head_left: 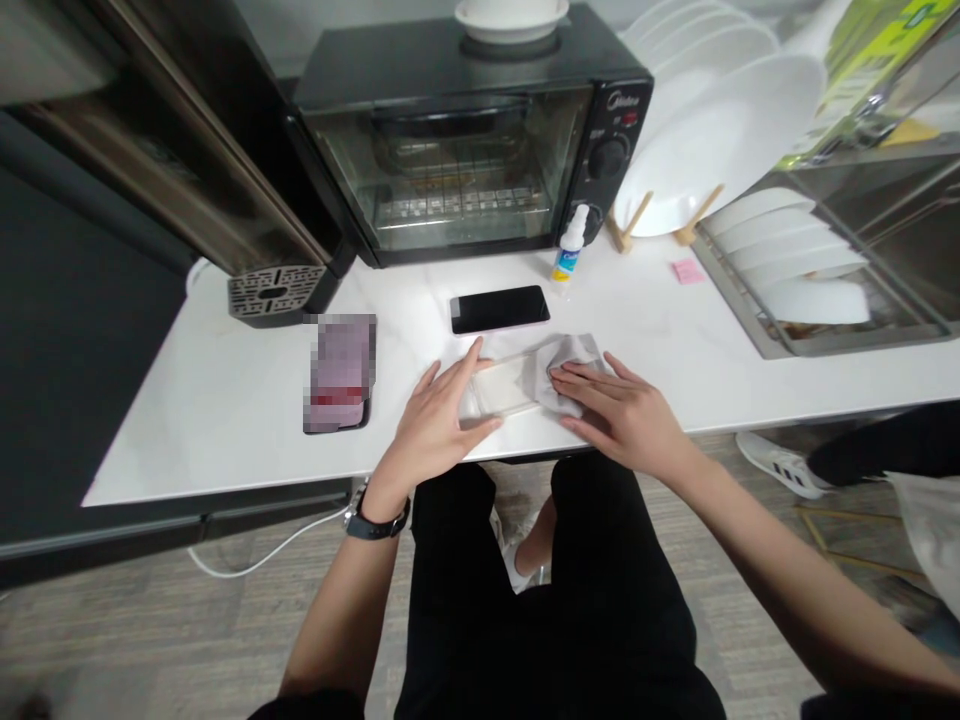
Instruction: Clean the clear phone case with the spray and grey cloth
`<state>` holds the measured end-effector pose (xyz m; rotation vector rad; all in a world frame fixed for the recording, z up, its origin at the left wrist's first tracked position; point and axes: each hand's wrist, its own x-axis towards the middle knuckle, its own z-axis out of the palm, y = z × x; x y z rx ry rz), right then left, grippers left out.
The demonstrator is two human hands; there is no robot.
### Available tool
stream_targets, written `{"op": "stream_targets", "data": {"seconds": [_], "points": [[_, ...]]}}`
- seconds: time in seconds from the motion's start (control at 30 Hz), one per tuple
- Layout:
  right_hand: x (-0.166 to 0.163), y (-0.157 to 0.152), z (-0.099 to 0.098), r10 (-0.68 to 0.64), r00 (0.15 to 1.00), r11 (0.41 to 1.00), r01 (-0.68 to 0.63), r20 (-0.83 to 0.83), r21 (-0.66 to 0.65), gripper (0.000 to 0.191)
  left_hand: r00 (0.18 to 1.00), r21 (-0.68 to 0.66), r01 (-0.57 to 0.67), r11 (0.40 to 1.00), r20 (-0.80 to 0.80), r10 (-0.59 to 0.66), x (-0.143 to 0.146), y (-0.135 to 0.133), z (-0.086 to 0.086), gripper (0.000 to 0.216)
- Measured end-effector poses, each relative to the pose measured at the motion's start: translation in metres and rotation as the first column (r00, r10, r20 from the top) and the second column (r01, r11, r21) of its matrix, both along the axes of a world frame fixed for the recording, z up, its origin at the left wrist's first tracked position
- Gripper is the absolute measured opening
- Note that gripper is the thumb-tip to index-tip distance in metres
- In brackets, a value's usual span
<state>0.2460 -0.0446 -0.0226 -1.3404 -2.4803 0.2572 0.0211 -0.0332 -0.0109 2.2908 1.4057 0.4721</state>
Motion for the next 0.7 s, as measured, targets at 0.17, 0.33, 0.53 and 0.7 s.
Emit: {"op": "stream_targets", "data": {"seconds": [0.17,0.33,0.53,0.7], "points": [[0.004,-0.008,0.007,-0.005,0.995,1.000,0.004,-0.099,-0.012,0.036,1.000,-0.001,0.001,1.000,-0.014,-0.001,0.001,-0.002,0.002,0.072],[0.023,-0.015,0.004,-0.469,0.763,0.860,0.509,-0.446,-0.032,0.022,0.999,0.010,-0.007,1.000,-0.036,0.007,0.001,-0.002,0.004,0.071],[0.032,-0.016,-0.017,-0.256,0.873,0.945,0.316,-0.415,0.081,0.027,1.000,-0.015,-0.007,1.000,-0.023,0.007,0.000,-0.001,0.004,0.073],[0.031,-0.019,-0.026,-0.203,0.891,0.968,0.245,-0.406,0.054,0.037,1.000,-0.013,-0.010,1.000,-0.011,0.010,0.001,0.000,0.002,0.074]]}}
